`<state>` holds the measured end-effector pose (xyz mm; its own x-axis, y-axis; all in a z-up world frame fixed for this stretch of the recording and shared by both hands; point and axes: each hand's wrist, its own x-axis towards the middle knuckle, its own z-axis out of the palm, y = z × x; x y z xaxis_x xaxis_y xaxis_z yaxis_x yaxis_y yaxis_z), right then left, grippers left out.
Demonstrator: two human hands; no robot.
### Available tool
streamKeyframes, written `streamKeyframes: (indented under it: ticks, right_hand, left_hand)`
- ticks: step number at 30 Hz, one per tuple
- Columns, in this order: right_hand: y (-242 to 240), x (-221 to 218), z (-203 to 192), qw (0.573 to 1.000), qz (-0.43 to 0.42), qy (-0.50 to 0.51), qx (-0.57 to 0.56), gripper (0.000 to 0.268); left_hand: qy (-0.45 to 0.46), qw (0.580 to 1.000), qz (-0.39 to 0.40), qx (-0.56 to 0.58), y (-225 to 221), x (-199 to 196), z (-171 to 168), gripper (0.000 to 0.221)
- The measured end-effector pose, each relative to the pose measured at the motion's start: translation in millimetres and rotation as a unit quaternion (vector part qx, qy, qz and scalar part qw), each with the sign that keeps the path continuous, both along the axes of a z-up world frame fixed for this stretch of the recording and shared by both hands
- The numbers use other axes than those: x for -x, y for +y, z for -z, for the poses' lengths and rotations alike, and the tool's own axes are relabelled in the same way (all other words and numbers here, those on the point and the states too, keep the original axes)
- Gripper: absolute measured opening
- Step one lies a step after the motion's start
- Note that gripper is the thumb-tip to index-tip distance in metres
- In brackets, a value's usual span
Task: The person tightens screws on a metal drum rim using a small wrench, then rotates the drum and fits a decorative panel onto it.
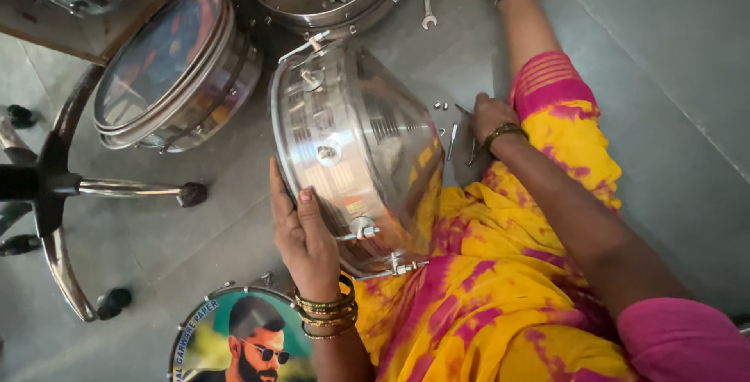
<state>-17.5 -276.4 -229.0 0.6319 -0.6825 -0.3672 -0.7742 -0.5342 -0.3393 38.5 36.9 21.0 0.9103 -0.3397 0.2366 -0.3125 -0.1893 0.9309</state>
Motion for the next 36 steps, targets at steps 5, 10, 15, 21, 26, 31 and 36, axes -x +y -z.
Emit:
streamKeyframes:
  ticks: [5,10,15,21,26,31,36]
  right_hand:
    - [0,17,-10,0.972,0.091,-0.118,-0.181,0.024]
    - [-3,30,-9,0.825,0.170,-0.299,-0.449,0.026]
    - [-4,43,-56,0.836,0.090,-0.424,-0.338,0.018]
    - [17,45,-220,0.836,-0.115,-0.526,-0.107,0.013]
    - [51,32,-321,0.777,-0.225,-0.582,-0.087,0.008]
    - [83,9,-356,0.799,-0.320,-0.502,-0.086,0.011]
    - [106,-15,-357,0.783,-0.330,-0.424,-0.313,0.023]
  left_hand:
    - [0.004,1.000,0.000,-0.004,0,5,5,0.052]
    - [-0.025,1.000,-0.005,-0.005,0,4,6,0.050]
    - [0.194,0.979,-0.054,-0.008,-3,10,6,0.062]
    - [-0.025,0.999,0.030,0.025,-10,23,1,0.051]
    - [0.002,0.999,0.028,-0.031,-10,33,2,0.054]
    - [-0.069,0.997,0.034,-0.014,-8,37,3,0.052]
    - [-0.035,0.999,0.027,-0.031,-6,40,5,0.053]
